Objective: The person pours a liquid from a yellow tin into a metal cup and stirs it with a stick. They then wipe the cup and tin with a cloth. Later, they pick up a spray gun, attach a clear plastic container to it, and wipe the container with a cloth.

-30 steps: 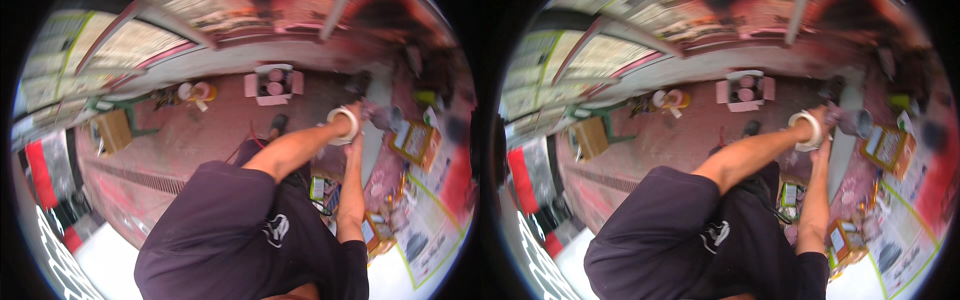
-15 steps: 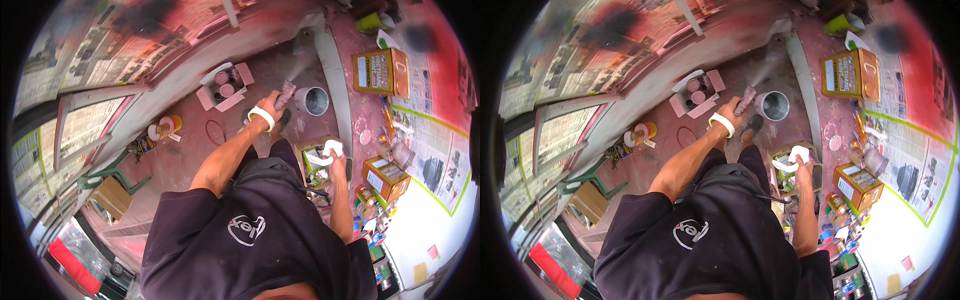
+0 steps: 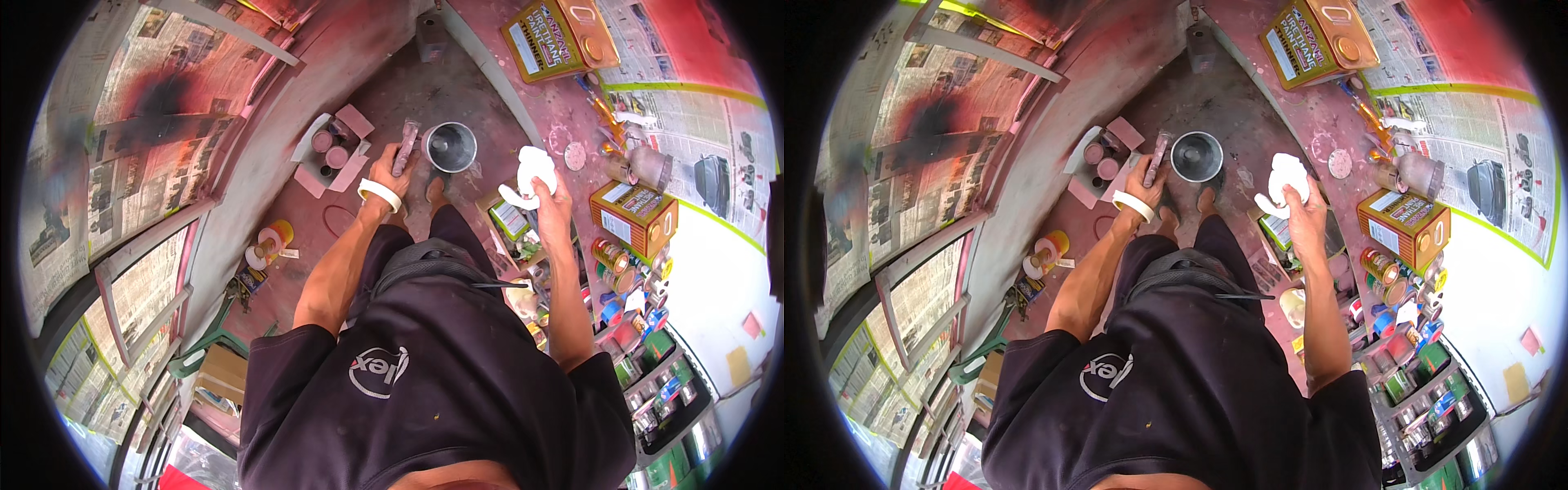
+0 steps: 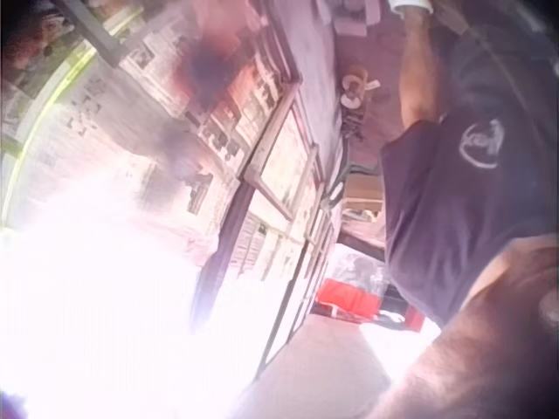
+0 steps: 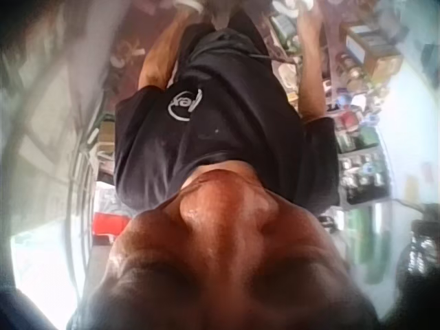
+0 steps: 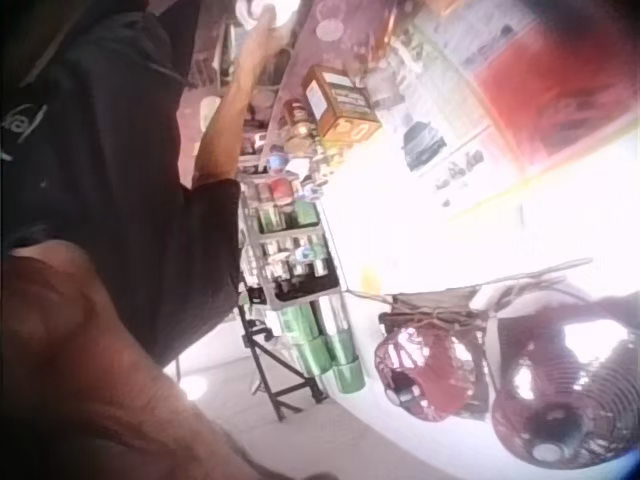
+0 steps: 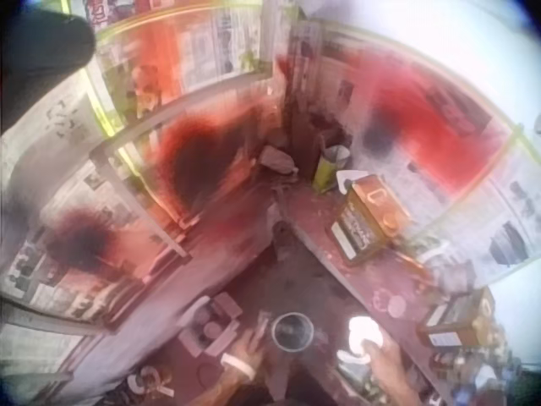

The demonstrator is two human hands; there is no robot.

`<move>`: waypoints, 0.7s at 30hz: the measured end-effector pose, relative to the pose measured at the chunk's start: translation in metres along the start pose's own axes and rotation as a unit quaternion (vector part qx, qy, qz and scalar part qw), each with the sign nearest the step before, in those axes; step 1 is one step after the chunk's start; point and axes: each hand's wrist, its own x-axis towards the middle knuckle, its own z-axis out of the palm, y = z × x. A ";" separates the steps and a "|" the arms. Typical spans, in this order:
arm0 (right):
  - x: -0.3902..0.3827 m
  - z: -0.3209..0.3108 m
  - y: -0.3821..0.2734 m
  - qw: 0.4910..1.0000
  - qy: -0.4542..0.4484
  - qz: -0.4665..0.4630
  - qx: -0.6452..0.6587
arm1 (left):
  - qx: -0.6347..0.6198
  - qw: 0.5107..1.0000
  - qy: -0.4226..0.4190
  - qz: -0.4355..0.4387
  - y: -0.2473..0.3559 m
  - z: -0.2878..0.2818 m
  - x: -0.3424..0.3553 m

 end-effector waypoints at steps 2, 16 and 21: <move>-0.001 0.004 -0.005 0.999 -0.013 -0.016 0.031 | 0.010 1.000 -0.002 -0.010 -0.002 0.000 0.000; 0.004 0.026 -0.015 0.991 -0.025 -0.107 0.078 | 0.036 0.998 0.053 -0.008 -0.008 -0.006 -0.006; -0.002 0.051 -0.043 0.963 -0.039 -0.247 -0.095 | 0.045 0.997 0.052 -0.019 -0.007 -0.011 -0.008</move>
